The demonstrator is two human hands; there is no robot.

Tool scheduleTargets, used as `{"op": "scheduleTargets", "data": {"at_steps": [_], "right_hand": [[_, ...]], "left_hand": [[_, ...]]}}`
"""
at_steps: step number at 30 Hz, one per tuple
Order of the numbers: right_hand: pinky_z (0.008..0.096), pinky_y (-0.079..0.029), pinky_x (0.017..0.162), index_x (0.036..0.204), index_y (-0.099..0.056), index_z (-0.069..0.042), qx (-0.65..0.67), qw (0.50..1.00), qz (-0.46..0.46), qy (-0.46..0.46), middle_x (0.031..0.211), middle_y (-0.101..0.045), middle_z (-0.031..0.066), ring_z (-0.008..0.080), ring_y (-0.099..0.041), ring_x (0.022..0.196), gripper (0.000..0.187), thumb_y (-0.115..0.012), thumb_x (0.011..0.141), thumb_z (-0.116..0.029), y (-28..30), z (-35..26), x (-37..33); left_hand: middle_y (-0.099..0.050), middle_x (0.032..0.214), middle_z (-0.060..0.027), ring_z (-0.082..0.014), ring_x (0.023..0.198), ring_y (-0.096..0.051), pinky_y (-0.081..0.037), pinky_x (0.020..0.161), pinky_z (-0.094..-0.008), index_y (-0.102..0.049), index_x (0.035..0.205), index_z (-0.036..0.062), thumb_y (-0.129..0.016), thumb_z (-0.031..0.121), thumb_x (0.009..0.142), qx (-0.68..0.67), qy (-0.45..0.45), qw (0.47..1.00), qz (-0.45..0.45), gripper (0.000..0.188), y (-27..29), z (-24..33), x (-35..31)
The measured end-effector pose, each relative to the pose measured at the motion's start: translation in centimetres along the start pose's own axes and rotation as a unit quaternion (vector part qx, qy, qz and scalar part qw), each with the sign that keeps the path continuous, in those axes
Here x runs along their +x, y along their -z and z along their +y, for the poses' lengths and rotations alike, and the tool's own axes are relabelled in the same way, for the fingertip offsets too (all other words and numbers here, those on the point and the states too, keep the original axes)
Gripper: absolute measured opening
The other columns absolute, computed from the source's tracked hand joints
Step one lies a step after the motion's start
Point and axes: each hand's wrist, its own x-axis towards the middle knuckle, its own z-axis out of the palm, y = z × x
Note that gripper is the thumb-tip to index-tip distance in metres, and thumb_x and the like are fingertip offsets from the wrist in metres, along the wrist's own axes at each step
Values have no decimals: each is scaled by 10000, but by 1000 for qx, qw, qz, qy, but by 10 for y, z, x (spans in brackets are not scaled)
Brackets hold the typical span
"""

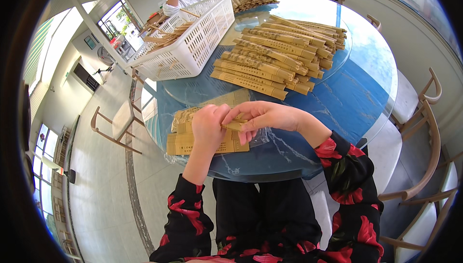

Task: The person inserts wooden sticks into small paper sleeves at a round table. They repeatedly pick up sticks from a white basket, slide them into sleeves, and place the completed units on a growing stack. Another person is visible across the table performing similar actions.

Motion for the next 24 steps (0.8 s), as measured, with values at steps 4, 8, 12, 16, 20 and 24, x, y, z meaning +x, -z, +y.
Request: {"op": "scheduleTargets", "data": {"at_steps": [4,8,12,16,20,24], "right_hand": [[250,-506,851,1380,-592,-44,0,1000,0,2,974,-725,66,111,-666,920,371,-570,1033,-172,-1,0,1],[244,-504,842,1379,-591,-43,2,1000,-1,1,974,-726,64,105,-667,916,367,-570,1036,-171,-1,1,1],[268,-515,831,1408,-564,-18,-15,1000,3,4,1005,-718,95,132,-680,919,391,-546,1037,-139,-1,1,1],[270,-515,832,1408,-564,-19,-15,1000,1,3,1008,-717,94,132,-680,924,393,-550,1034,-139,0,1,1],[272,-515,832,1411,-561,-18,-14,1000,0,3,1004,-716,96,134,-679,926,397,-551,1034,-144,0,1,1],[249,-497,842,1378,-590,-39,2,1000,5,2,972,-725,71,106,-661,914,373,-573,1033,-179,-2,0,0]], "left_hand": [[-570,672,-67,-309,684,-591,-453,581,-437,-579,801,123,-705,127,765,-5,-3,1000,10,131,-1,-1,-1],[-561,661,-68,-307,669,-588,-448,570,-435,-581,791,122,-713,136,764,-7,-8,1000,18,136,-1,0,1],[-626,702,-44,-284,716,-629,-488,607,-423,-582,819,131,-738,155,758,15,-3,1000,-8,169,2,1,1],[-623,698,-42,-283,712,-627,-486,601,-422,-579,813,130,-734,163,770,15,-1,1000,-8,164,2,1,0],[-612,688,-43,-284,705,-622,-480,591,-423,-572,803,127,-731,171,783,14,-3,1000,-4,166,1,1,0],[-604,680,-48,-288,700,-616,-476,587,-425,-565,796,124,-730,171,783,14,-2,1000,-2,171,1,1,0]]}}
